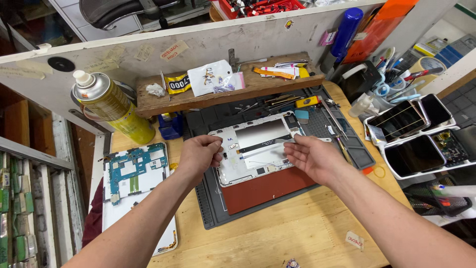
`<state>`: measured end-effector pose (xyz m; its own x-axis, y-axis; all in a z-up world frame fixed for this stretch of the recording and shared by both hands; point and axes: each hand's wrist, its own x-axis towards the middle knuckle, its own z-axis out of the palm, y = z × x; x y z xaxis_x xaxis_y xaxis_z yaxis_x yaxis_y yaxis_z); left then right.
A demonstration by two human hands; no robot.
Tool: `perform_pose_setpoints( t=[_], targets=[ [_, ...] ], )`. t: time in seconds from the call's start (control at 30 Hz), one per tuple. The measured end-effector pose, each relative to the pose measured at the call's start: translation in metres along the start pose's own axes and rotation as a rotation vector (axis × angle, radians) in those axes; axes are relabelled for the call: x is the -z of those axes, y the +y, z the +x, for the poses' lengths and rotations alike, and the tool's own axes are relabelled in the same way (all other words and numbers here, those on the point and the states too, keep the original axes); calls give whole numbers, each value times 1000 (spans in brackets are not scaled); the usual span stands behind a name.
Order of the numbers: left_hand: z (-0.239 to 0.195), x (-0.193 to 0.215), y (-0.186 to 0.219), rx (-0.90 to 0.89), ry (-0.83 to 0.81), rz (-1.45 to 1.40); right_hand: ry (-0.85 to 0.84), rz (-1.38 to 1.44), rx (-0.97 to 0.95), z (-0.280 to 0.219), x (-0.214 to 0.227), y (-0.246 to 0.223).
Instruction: The person removes a motherboard from a tablet chassis, inspects it, and then uses a plastic spudger to pry and remove internal components and adhesive from the tablet frame.
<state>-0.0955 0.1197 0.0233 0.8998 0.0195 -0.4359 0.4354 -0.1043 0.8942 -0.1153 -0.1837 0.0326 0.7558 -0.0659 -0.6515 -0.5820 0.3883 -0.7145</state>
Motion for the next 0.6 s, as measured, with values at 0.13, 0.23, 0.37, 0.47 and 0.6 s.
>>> perform_pose_setpoints(
  t=[0.13, 0.23, 0.37, 0.47, 0.6],
  targets=[
    [-6, -12, 2, -45, 57, 196, -1, -13, -8, -6, 1, 4],
    [-5, -24, 2, -193, 111, 453, -7, -14, -2, -8, 3, 4],
    [-3, -37, -6, -379, 146, 649, 6, -8, -4, -10, 5, 3],
    [1, -39, -13, -511, 265, 653, 22, -6, -10, -12, 8, 0],
    [7, -36, -16, -447, 237, 656, 26, 11, -5, -12, 10, -2]
  ],
)
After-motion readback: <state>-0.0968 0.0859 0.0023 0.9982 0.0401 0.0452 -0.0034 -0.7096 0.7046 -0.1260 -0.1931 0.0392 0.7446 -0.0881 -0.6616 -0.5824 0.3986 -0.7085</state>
